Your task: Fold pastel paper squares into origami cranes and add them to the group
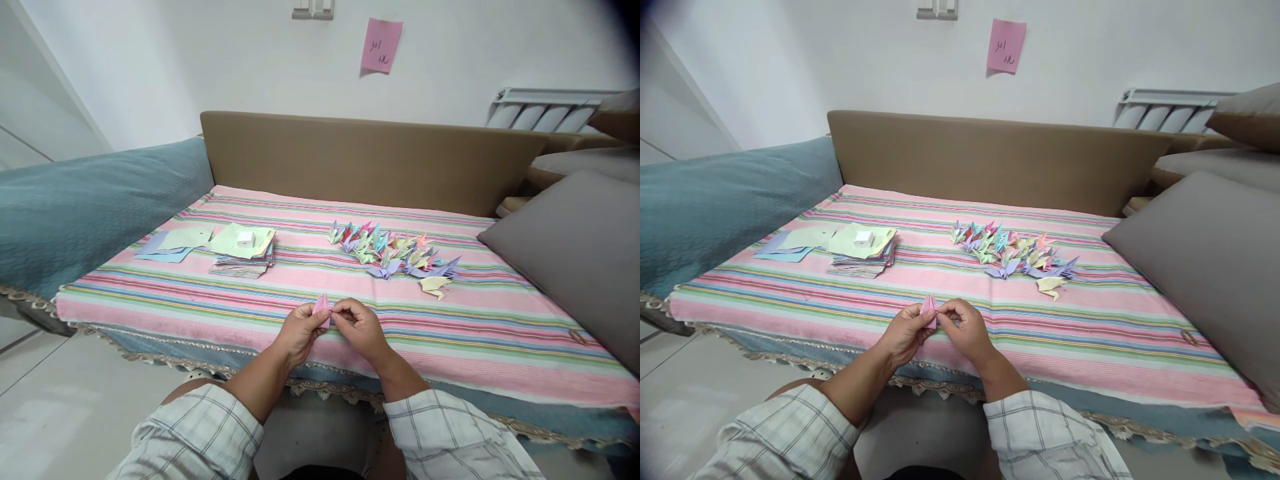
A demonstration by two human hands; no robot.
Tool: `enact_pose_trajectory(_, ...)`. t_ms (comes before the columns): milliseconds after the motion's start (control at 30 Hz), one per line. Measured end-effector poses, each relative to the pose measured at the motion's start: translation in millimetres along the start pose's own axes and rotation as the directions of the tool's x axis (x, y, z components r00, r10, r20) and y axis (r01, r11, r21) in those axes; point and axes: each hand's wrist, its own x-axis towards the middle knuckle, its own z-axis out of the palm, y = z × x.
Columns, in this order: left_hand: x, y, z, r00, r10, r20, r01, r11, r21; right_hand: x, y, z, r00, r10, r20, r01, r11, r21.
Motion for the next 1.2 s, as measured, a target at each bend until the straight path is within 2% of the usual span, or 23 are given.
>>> enact_pose_trajectory(133, -0.1, -0.5, -0.1, 1.0, 0.004, -0.001, -0.004, 1.0, -0.002, -1.1, 3.1, 3.2, 0.999, -0.027, -0.02, 0.027, 1.0, -0.006)
enact_pose_trajectory(300, -0.8, 0.8, 1.7, 1.0, 0.004, 0.009, -0.004, 0.999, -0.035, -1.1, 6.4, 8.6, 0.989, 0.144, -0.046, -0.134, 0.976, 0.172)
enact_pose_trajectory(467, -0.1, 0.4, 2.0, 1.0, 0.02, 0.011, -0.019, 0.998, -0.063, 0.8, 2.5, 8.1, 0.975, 0.219, 0.033, -0.221, 0.949, 0.223)
enact_pose_trajectory(600, -0.3, -0.4, 1.8, 1.0, 0.023, -0.018, -0.024, 0.998, -0.057, 1.3, 1.3, 6.5, 0.977, 0.213, 0.02, -0.213, 0.959, 0.189)
enact_pose_trajectory(767, -0.3, -0.6, 0.7, 1.0, 0.001, 0.016, 0.0, 0.999, -0.032, 0.8, 3.2, 5.8, 0.98, 0.197, 0.039, -0.201, 0.966, 0.163)
enact_pose_trajectory(933, 1.9, -1.9, -0.8, 1.0, 0.02, -0.001, -0.02, 1.0, 0.012, -0.4, -1.2, 3.6, 0.998, 0.034, -0.049, -0.036, 0.998, -0.056)
enact_pose_trajectory(1000, 2.5, -2.2, -1.1, 0.999, 0.045, -0.007, -0.044, 0.998, 0.052, -0.7, -3.1, 2.7, 0.998, 0.013, -0.069, -0.02, 0.994, -0.108)
enact_pose_trajectory(1100, 2.2, -1.6, -0.8, 0.996, 0.087, -0.004, -0.086, 0.988, 0.129, 0.0, -4.5, 1.3, 0.993, 0.103, -0.065, -0.106, 0.993, -0.053)
enact_pose_trajectory(1200, 0.8, 0.1, -0.1, 0.994, 0.113, 0.013, -0.113, 0.974, 0.195, 2.0, -4.7, -0.8, 0.974, 0.226, -0.001, -0.225, 0.972, 0.06)
